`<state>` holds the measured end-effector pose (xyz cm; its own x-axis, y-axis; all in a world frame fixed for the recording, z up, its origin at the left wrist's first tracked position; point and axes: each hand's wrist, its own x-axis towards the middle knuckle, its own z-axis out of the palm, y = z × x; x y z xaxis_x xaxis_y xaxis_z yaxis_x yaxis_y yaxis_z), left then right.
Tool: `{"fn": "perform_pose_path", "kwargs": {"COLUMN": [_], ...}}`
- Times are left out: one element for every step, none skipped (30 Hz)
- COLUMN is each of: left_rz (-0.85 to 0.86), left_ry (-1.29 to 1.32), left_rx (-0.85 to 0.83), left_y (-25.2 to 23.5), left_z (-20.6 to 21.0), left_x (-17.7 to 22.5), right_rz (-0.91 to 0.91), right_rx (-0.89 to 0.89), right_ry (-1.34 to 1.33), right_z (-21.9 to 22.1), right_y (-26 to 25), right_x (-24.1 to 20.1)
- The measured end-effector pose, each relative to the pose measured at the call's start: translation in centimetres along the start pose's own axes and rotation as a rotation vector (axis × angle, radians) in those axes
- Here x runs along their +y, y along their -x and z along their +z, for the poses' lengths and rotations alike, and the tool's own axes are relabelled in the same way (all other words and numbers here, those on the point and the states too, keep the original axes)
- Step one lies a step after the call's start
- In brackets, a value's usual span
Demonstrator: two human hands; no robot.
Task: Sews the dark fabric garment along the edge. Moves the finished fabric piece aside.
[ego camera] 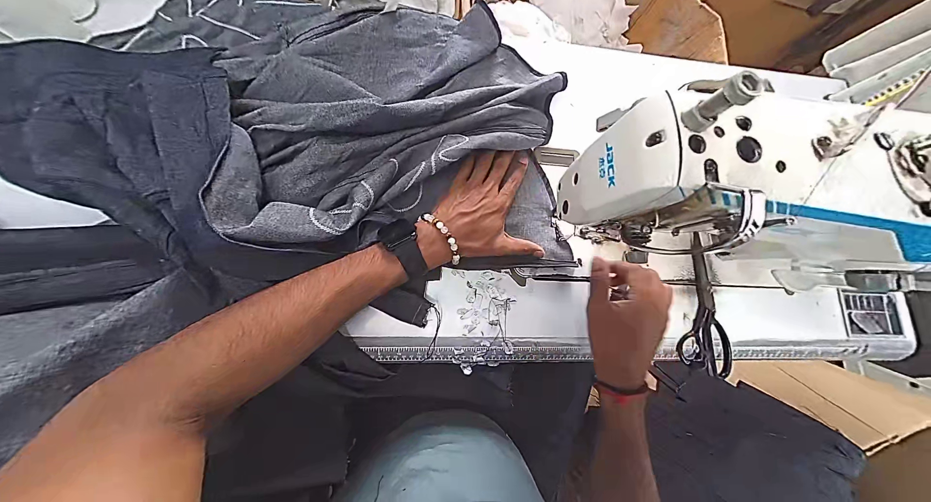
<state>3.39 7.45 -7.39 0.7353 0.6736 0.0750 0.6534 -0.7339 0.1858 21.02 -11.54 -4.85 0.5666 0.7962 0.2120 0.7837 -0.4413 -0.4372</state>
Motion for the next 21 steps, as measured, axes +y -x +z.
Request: {"fn": "perform_pose_path", "kwargs": {"left_rz": [0.004, 0.019, 0.052, 0.117, 0.229, 0.381, 0.54, 0.676, 0.76, 0.798, 0.804, 0.79, 0.766, 0.733, 0.706, 0.693, 0.695, 0.705, 0.711, 0.71, 0.705], "left_ry": [-0.016, -0.019, -0.014, -0.001, 0.024, 0.058, 0.08, 0.092, 0.096, 0.112, 0.134, 0.151, 0.154, 0.14, 0.12, 0.089, 0.066, 0.057, 0.053, 0.05, 0.043], "left_rx": [0.007, 0.021, 0.044, 0.084, 0.139, 0.188, 0.206, 0.193, 0.155, 0.127, 0.109, 0.112, 0.135, 0.169, 0.2, 0.23, 0.256, 0.275, 0.285, 0.288, 0.291], "left_y": [-0.1, -0.1, 0.1, 0.3, 0.7, 1.1, 1.4, 1.4, 1.4, 1.4, 1.3, 1.2, 1.0, 0.8, 0.6, 0.4, 0.1, -0.1, -0.2, -0.2, -0.2], "left_z": [0.1, 0.1, 0.1, 0.0, 0.0, 0.0, 0.0, 0.0, -0.1, -0.3, -0.5, -0.8, -0.9, -1.1, -1.2, -1.3, -1.3, -1.2, -1.1, -1.0, -0.8], "left_x": [0.0, 0.1, 0.1, 0.1, 0.0, 0.1, 0.4, 0.8, 1.4, 1.9, 2.4, 3.0, 3.5, 4.1, 4.6, 5.0, 5.1, 5.2, 5.1, 5.1, 5.0], "right_rz": [-0.018, -0.005, 0.026, 0.054, 0.08, 0.096, 0.103, 0.105, 0.104, 0.11, 0.116, 0.12, 0.122, 0.126, 0.132, 0.131, 0.127, 0.117, 0.106, 0.092, 0.07], "right_rx": [0.01, 0.032, 0.057, 0.085, 0.098, 0.099, 0.107, 0.118, 0.132, 0.14, 0.147, 0.152, 0.16, 0.164, 0.166, 0.169, 0.181, 0.19, 0.199, 0.208, 0.216], "right_ry": [-0.015, 0.021, 0.074, 0.109, 0.12, 0.121, 0.119, 0.112, 0.105, 0.099, 0.089, 0.078, 0.064, 0.044, 0.023, -0.001, -0.024, -0.044, -0.06, -0.073, -0.082], "right_z": [1.0, 2.0, 2.8, 3.3, 3.6, 3.7, 3.7, 3.7, 3.6, 3.6, 3.7, 3.7, 3.7, 3.8, 3.8, 3.9, 3.9, 3.9, 3.9, 3.9, 4.0], "right_y": [0.5, 0.9, 1.2, 1.3, 1.4, 1.4, 1.5, 1.5, 1.7, 1.8, 1.9, 1.9, 1.9, 1.9, 2.0, 2.1, 2.2, 2.3, 2.3, 2.4, 2.5], "right_x": [-0.2, -0.5, -0.7, -1.0, -1.1, -1.2, -1.2, -1.1, -1.1, -1.0, -0.9, -0.8, -0.8, -0.7, -0.6, -0.5, -0.4, -0.3, -0.2, -0.1, 0.0]}}
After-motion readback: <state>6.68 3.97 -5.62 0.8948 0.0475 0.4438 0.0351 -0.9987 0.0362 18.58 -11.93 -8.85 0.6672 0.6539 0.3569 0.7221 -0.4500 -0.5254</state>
